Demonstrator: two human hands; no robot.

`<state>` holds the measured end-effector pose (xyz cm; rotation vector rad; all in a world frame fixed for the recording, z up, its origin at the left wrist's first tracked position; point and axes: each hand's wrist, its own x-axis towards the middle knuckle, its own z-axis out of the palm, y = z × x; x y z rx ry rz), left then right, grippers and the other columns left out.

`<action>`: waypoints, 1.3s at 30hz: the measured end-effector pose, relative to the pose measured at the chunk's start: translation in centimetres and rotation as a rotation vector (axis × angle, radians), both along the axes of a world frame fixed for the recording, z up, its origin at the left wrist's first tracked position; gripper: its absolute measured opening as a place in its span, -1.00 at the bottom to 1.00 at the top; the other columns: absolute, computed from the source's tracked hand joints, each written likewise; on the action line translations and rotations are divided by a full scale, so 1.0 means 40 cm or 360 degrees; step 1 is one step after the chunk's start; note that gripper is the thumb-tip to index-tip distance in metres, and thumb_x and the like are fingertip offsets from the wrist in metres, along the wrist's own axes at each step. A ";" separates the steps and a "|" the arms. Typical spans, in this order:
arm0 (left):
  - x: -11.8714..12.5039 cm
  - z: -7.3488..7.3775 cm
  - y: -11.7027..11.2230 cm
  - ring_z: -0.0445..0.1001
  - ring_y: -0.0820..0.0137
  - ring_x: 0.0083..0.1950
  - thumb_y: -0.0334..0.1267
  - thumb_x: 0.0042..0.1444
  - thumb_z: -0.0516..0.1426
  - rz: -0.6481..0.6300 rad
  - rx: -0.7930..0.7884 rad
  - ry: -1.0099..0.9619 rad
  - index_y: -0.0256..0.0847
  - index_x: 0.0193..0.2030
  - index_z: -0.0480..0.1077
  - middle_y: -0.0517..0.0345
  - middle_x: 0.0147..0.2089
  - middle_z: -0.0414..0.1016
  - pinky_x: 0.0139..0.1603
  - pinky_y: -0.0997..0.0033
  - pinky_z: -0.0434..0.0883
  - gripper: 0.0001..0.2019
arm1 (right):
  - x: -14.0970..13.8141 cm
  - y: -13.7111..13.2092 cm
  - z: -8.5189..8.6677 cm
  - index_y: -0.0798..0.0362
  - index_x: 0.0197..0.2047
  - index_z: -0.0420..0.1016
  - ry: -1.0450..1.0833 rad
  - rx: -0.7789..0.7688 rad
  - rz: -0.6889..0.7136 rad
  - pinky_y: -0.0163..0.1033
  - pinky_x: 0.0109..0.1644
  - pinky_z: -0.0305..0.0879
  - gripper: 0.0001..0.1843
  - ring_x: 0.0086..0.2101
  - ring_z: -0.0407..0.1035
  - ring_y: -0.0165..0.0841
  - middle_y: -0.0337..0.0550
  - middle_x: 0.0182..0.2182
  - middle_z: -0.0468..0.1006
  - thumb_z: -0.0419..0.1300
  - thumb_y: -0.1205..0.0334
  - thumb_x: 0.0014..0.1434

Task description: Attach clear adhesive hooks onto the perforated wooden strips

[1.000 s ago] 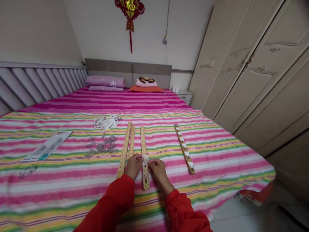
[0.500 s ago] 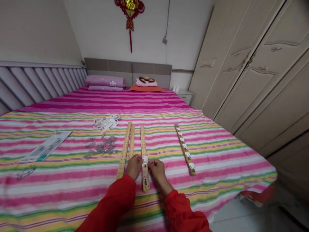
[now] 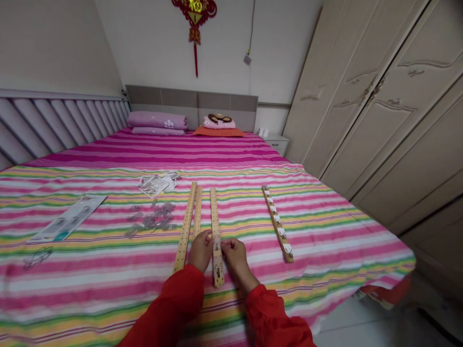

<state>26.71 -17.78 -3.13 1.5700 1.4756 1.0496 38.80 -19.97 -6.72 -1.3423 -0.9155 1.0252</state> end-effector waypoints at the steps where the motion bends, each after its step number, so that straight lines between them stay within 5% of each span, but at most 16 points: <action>1: -0.001 -0.004 0.000 0.44 0.44 -0.43 -0.40 -0.02 0.08 0.0001 0.0030 -0.0009 -0.29 -0.13 0.46 0.20 -0.44 0.44 -0.34 0.41 0.43 -0.71 | -0.001 0.000 0.000 0.06 -0.56 0.47 0.0030 -0.0011 -0.0018 -0.34 -0.55 0.21 -0.87 -0.62 0.30 -0.40 -0.30 -0.69 0.45 0.24 0.17 -0.18; 8: -0.008 -0.017 -0.013 0.49 0.35 -0.22 -0.40 0.02 0.07 -0.0073 0.0306 0.0140 -0.24 -0.23 0.53 0.06 -0.28 0.52 -0.09 0.27 0.43 -0.77 | -0.002 -0.015 0.013 0.11 -0.16 0.55 0.0075 0.0039 0.0025 -0.30 -0.52 0.30 -0.62 -0.62 0.30 -0.39 -0.35 -0.66 0.45 0.20 0.26 -0.12; 14: -0.009 -0.015 -0.023 0.44 0.33 -0.20 -0.42 0.07 -0.01 -0.0168 0.0370 0.0268 -0.25 -0.19 0.53 0.05 -0.30 0.45 -0.06 0.24 0.39 -0.71 | 0.003 -0.035 0.029 -0.01 -0.01 0.54 -0.0566 0.0366 0.0130 -0.10 -0.01 0.34 -0.57 -0.15 0.44 -0.22 -0.08 -0.17 0.60 0.06 0.34 0.06; 24: 0.006 -0.016 -0.044 0.33 0.35 -0.29 -0.20 0.21 -0.11 -0.0228 0.0359 0.0338 -0.22 -0.29 0.50 0.11 -0.39 0.29 -0.17 0.34 0.33 -0.65 | -0.007 -0.061 0.062 -0.06 -0.04 0.52 -0.1158 0.0252 0.0237 -0.29 -0.39 0.26 -0.66 -0.44 0.37 -0.31 -0.13 -0.42 0.46 0.00 0.28 0.22; 29: -0.001 -0.023 -0.039 0.34 0.32 -0.30 -0.25 0.19 -0.10 -0.0244 0.0366 0.0324 -0.25 -0.27 0.51 0.08 -0.38 0.31 -0.16 0.28 0.35 -0.65 | 0.005 -0.053 0.048 -0.01 0.04 0.48 -0.0926 0.0292 0.0282 -0.19 -0.15 0.35 -0.61 -0.23 0.45 -0.24 -0.05 -0.26 0.56 0.00 0.30 0.20; 33: -0.007 -0.019 -0.043 0.41 0.26 -0.18 -0.29 0.14 -0.04 -0.0199 0.0383 0.0211 -0.28 -0.11 0.49 0.00 -0.29 0.42 -0.06 0.21 0.36 -0.68 | 0.025 -0.033 0.024 0.04 0.12 0.42 -0.0450 0.0230 0.0297 -0.05 0.18 0.18 -0.54 0.10 0.30 -0.18 -0.02 0.04 0.50 0.05 0.15 0.18; 39: 0.009 -0.006 -0.056 0.45 0.26 -0.08 -0.34 0.12 -0.04 -0.0065 0.0367 0.0002 -0.28 -0.04 0.43 -0.04 -0.16 0.52 0.04 0.21 0.34 -0.67 | 0.029 -0.010 0.026 0.02 -0.01 0.55 -0.0161 0.0214 0.0388 0.00 0.19 0.17 -0.49 0.03 0.37 -0.13 -0.05 -0.03 0.57 0.12 -0.10 0.10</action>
